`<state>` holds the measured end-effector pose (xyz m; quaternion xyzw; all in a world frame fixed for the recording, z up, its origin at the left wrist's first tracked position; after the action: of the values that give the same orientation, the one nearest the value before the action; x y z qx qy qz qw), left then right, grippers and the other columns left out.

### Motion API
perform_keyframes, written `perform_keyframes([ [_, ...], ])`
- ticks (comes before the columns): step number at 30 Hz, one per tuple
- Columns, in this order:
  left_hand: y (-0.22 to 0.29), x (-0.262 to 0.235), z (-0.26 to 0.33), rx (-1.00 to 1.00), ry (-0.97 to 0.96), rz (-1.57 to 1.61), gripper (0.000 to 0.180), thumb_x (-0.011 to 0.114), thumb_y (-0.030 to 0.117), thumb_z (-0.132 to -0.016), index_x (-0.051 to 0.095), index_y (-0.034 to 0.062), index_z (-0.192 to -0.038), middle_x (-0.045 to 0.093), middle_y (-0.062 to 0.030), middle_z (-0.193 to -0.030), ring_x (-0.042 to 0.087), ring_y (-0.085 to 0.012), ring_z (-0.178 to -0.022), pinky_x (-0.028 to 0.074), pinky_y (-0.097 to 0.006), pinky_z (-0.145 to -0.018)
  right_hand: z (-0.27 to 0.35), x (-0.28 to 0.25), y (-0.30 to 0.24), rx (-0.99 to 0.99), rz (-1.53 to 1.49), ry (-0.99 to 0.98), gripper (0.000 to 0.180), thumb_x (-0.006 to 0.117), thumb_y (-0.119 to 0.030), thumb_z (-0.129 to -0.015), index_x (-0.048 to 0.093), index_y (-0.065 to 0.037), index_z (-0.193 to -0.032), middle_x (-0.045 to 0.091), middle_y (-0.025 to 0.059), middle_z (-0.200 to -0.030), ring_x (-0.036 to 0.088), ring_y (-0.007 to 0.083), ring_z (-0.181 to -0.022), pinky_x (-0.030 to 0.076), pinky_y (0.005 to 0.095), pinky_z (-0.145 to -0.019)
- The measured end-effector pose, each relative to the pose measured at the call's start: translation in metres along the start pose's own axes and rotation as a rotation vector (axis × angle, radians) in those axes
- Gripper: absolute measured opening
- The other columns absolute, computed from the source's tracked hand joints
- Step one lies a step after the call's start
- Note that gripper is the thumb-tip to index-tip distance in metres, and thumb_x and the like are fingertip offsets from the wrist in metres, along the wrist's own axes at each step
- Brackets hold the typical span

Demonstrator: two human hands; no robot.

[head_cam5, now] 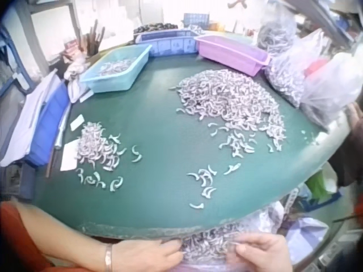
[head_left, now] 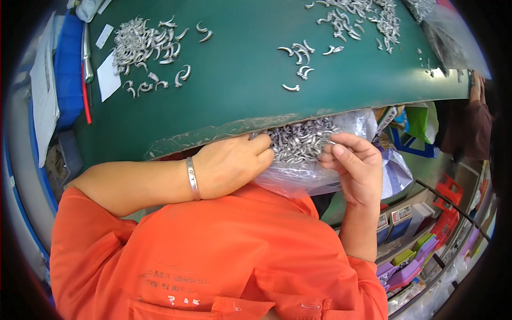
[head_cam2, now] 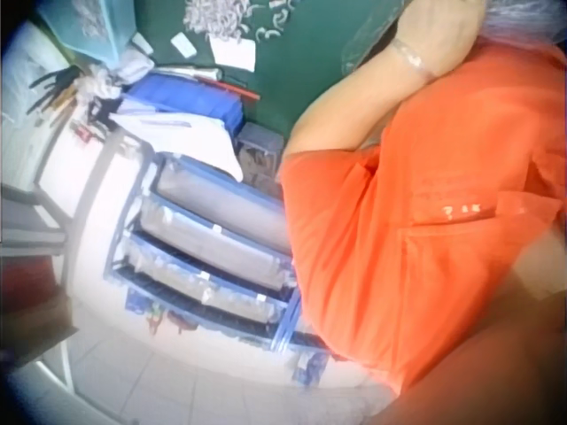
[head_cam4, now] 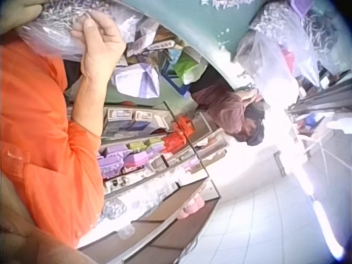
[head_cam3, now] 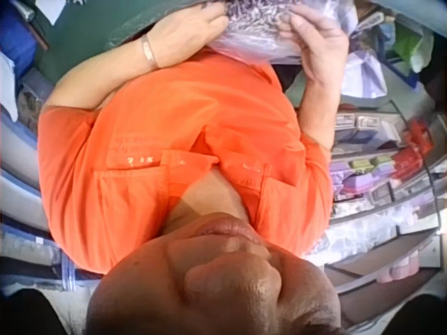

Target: The person sorts small crescent-shaped metal components on a workbench by picking them up individually or in small handfuls from a table surface and placing them into a plastic bag.

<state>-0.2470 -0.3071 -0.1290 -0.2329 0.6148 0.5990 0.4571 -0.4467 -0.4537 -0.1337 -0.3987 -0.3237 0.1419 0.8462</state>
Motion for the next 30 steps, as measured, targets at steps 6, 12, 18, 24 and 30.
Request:
perform_keyframes([
  [6, -0.016, 0.027, 0.019, 0.041, 0.302, 0.061, 0.008, 0.059, 0.001, -0.076, 0.058, 0.0017, -0.084, 0.057, -0.0112, -0.087, 0.06, -0.0275, -0.078, 0.051, -0.035, -0.066, 0.006, 0.01, 0.007, -0.169, 0.592, 0.027, 0.005, 0.068, 0.0, -0.088, 0.069, 0.002, -0.092, 0.067, 0.005, -0.084, 0.061, 0.0124, -0.066, 0.049, 0.022, -0.06],
  [12, -0.011, 0.03, 0.023, -0.043, 0.389, 0.096, 0.018, 0.061, -0.002, -0.073, 0.065, 0.0016, -0.09, 0.054, -0.0101, -0.078, 0.058, -0.0268, -0.071, 0.049, -0.035, -0.06, 0.003, 0.041, 0.002, -0.289, 0.963, -0.036, 0.006, 0.07, 0.0, -0.082, 0.064, -0.001, -0.084, 0.066, 0.011, -0.081, 0.064, 0.0231, -0.076, 0.05, 0.0321, -0.066],
  [18, -0.014, 0.027, 0.02, -0.02, 0.375, 0.111, 0.018, 0.062, 0.003, -0.074, 0.068, 0.0016, -0.091, 0.053, -0.0099, -0.078, 0.058, -0.0274, -0.071, 0.049, -0.035, -0.059, -0.016, 0.064, 0.012, -0.795, 1.414, -0.208, 0.011, 0.067, 0.003, -0.074, 0.066, -0.002, -0.083, 0.058, 0.0102, -0.07, 0.057, 0.0311, -0.066, 0.047, 0.0404, -0.06],
  [24, -0.011, 0.031, 0.021, -0.021, 0.415, 0.089, 0.007, 0.062, 0.005, -0.073, 0.062, 0.002, -0.079, 0.05, -0.0097, -0.075, 0.057, -0.0273, -0.068, 0.048, -0.037, -0.058, -0.02, 0.072, 0.023, -0.851, 1.756, -0.455, 0.02, 0.063, -0.013, -0.073, 0.072, -0.01, -0.091, 0.058, 0.0016, -0.073, 0.055, 0.0211, -0.076, 0.039, 0.0359, -0.067],
  [30, -0.011, 0.029, 0.022, 0.002, 0.423, 0.113, 0.007, 0.063, 0.006, -0.073, 0.061, 0.0027, -0.079, 0.049, -0.009, -0.078, 0.056, -0.0259, -0.069, 0.048, -0.036, -0.058, -0.006, 0.061, 0.006, -0.685, 1.806, -0.56, 0.029, 0.063, -0.014, -0.073, 0.073, -0.012, -0.1, 0.053, 0.0001, -0.077, 0.052, 0.02, -0.078, 0.037, 0.036, -0.07],
])
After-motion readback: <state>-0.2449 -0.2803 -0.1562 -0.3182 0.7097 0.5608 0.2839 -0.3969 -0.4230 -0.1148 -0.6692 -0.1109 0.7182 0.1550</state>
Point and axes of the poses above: each hand's wrist, its own z-axis away from the middle knuckle, its own x-axis out of the palm, y = z × x, the point moved 2 cm from there along -z, towards the middle knuckle
